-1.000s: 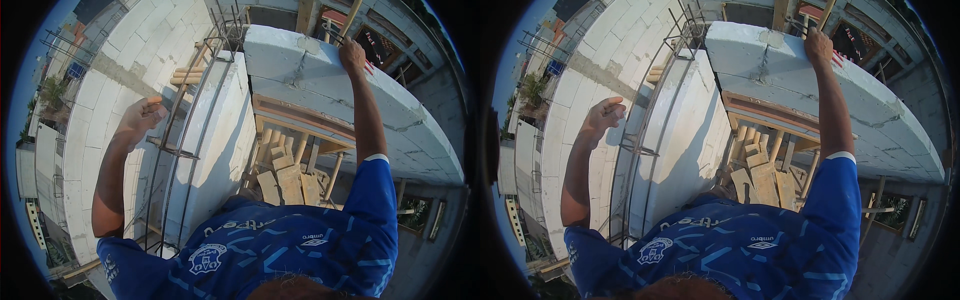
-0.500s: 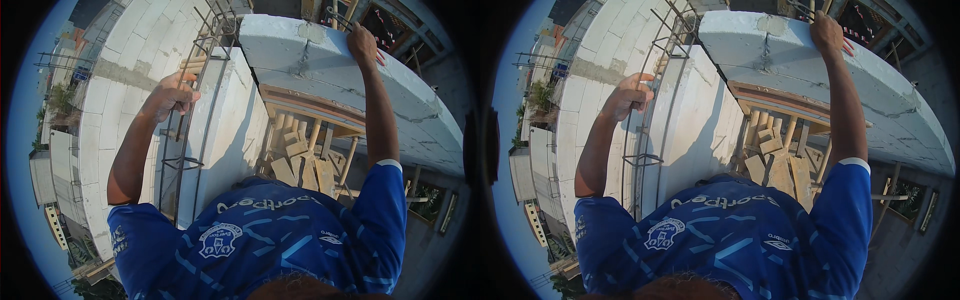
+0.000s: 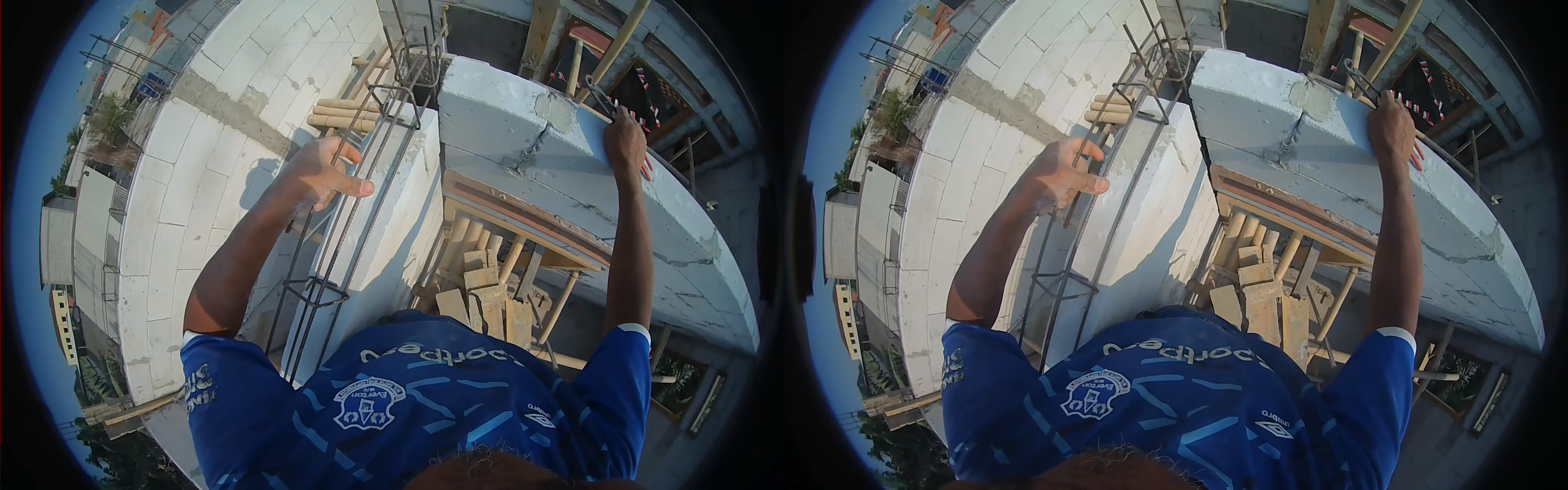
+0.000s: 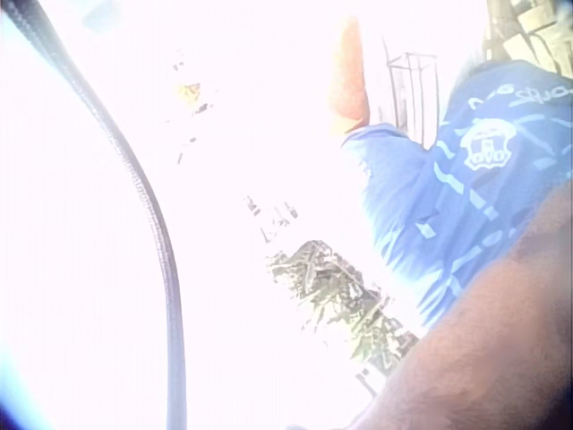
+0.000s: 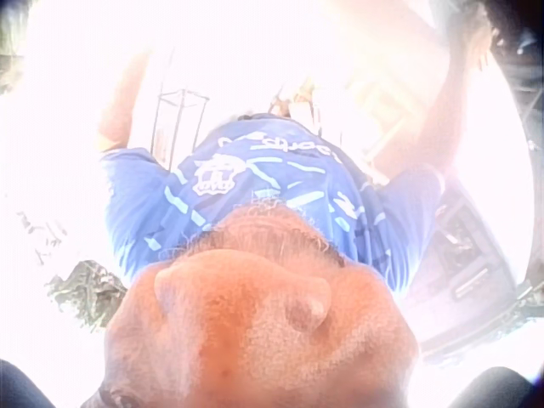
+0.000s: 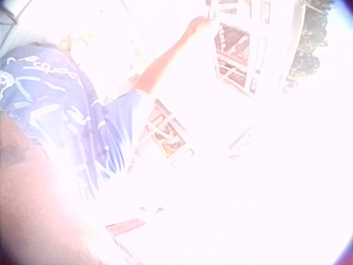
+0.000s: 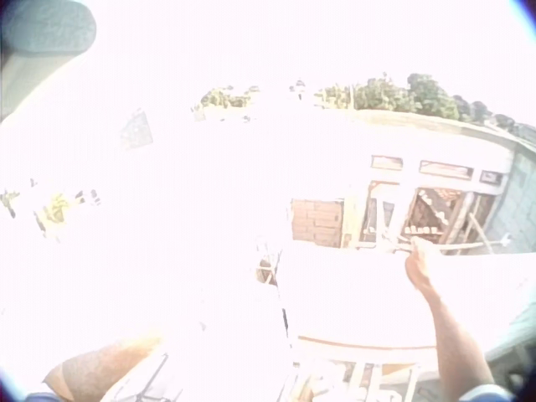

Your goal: The person positions a steel rebar cage onto the top of a wall, cuts pieces of binding wire using pincers, and secures the rebar cage to the column reinforcement by tying and twisting the wire with pincers.

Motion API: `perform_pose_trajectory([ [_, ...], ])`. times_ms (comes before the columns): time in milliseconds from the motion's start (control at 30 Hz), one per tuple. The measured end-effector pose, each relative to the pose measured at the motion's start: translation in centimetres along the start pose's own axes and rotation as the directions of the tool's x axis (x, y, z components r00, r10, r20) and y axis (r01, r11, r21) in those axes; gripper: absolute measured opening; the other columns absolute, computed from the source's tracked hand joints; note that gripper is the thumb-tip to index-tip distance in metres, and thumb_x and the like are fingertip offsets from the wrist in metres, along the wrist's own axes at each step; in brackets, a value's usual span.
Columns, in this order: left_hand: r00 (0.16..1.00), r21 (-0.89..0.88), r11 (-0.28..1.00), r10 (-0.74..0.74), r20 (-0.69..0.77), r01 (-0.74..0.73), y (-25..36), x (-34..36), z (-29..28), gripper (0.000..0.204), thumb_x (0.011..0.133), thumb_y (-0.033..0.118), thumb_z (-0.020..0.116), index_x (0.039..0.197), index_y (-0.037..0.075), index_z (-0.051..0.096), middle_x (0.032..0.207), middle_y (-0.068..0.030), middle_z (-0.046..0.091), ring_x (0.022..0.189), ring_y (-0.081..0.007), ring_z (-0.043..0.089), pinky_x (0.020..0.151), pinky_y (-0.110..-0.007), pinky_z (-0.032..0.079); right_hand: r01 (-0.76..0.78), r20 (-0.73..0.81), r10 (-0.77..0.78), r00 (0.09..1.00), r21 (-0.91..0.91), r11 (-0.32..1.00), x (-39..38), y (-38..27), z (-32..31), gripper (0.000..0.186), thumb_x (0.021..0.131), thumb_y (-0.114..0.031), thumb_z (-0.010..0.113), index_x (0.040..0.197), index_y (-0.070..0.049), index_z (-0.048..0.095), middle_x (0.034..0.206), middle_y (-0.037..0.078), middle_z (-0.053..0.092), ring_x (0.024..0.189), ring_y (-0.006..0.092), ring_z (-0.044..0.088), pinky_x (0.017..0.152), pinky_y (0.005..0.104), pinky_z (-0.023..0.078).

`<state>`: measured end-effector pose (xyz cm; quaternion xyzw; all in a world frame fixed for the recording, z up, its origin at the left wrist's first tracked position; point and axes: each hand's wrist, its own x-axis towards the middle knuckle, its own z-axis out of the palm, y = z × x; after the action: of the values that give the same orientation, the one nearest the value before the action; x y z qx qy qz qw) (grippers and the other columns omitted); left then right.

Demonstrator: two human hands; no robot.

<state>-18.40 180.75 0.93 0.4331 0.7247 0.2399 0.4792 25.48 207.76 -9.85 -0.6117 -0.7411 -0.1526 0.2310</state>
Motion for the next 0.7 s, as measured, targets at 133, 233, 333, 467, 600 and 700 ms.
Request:
perform_pose_trajectory([
  [133, 1.000, -0.006, 1.000, -0.020, 0.016, 0.020, -0.4, 0.1, -0.1, 0.068, 0.064, 0.021, 0.089, 0.114, -0.003, 0.050, 0.061, 0.0002, 0.049, 0.041, -0.0088, 0.040, 0.038, -0.025, 0.028, -0.046, 0.079, 0.047, 0.996, -0.014, 0.999, 0.0, -0.8, -0.6, 0.030, 0.085, -0.009, 0.044, 0.108, 0.000, 0.061, 0.097, 0.025, 0.067, 0.095, 0.0407, 0.064, 0.084, 0.0503, 0.048],
  [233, 0.999, -0.005, 1.000, 0.022, 0.046, -0.022, -0.8, 0.1, -0.4, 0.068, 0.065, 0.021, 0.089, 0.116, -0.002, 0.050, 0.061, 0.0001, 0.050, 0.041, -0.0087, 0.040, 0.039, -0.025, 0.028, -0.077, 0.074, 0.079, 0.994, -0.028, 0.997, -0.1, -1.1, -0.6, 0.030, 0.085, -0.009, 0.044, 0.109, -0.002, 0.061, 0.097, 0.026, 0.067, 0.096, 0.0412, 0.064, 0.084, 0.0512, 0.048],
  [333, 0.993, -0.018, 0.997, 0.078, 0.084, -0.077, -0.9, 0.2, -0.9, 0.069, 0.067, 0.024, 0.088, 0.117, -0.003, 0.050, 0.061, 0.0004, 0.050, 0.043, -0.0083, 0.041, 0.039, -0.025, 0.029, -0.080, 0.120, 0.083, 0.989, -0.028, 0.996, 0.2, -1.0, -0.8, 0.028, 0.084, -0.010, 0.045, 0.107, -0.002, 0.061, 0.098, 0.026, 0.067, 0.096, 0.0414, 0.064, 0.083, 0.0511, 0.049],
  [467, 0.979, -0.064, 0.982, 0.184, 0.090, -0.179, -1.5, 2.0, -0.9, 0.067, 0.073, 0.030, 0.083, 0.121, -0.004, 0.050, 0.062, 0.0009, 0.050, 0.045, -0.0068, 0.041, 0.041, -0.024, 0.028, -0.096, 0.199, 0.111, 0.974, -0.086, 0.992, 0.7, 0.8, 0.0, 0.036, 0.086, -0.017, 0.045, 0.117, -0.008, 0.061, 0.106, 0.025, 0.066, 0.100, 0.0428, 0.063, 0.087, 0.0512, 0.048],
  [600, 0.973, 0.000, 0.975, 0.224, 0.058, -0.224, -3.3, 1.2, -0.7, 0.071, 0.076, 0.038, 0.080, 0.126, -0.004, 0.052, 0.071, 0.0021, 0.055, 0.045, -0.0012, 0.037, 0.040, -0.017, 0.028, -0.133, 0.102, 0.120, 0.988, 0.131, 0.982, -0.8, -2.3, -0.6, 0.033, 0.090, -0.009, 0.038, 0.107, 0.006, 0.062, 0.099, 0.031, 0.065, 0.095, 0.0429, 0.064, 0.086, 0.0471, 0.050],
  [700, 0.965, 0.063, 0.970, 0.226, 0.136, -0.236, -3.8, 2.7, -2.0, 0.062, 0.085, 0.032, 0.074, 0.129, -0.003, 0.049, 0.067, 0.0059, 0.050, 0.042, 0.0007, 0.035, 0.038, -0.016, 0.026, -0.008, -0.005, 0.009, 1.000, 0.106, 0.994, -0.6, -0.4, 0.3, 0.032, 0.088, -0.011, 0.041, 0.106, 0.003, 0.063, 0.100, 0.030, 0.065, 0.096, 0.0431, 0.063, 0.085, 0.0479, 0.049],
])
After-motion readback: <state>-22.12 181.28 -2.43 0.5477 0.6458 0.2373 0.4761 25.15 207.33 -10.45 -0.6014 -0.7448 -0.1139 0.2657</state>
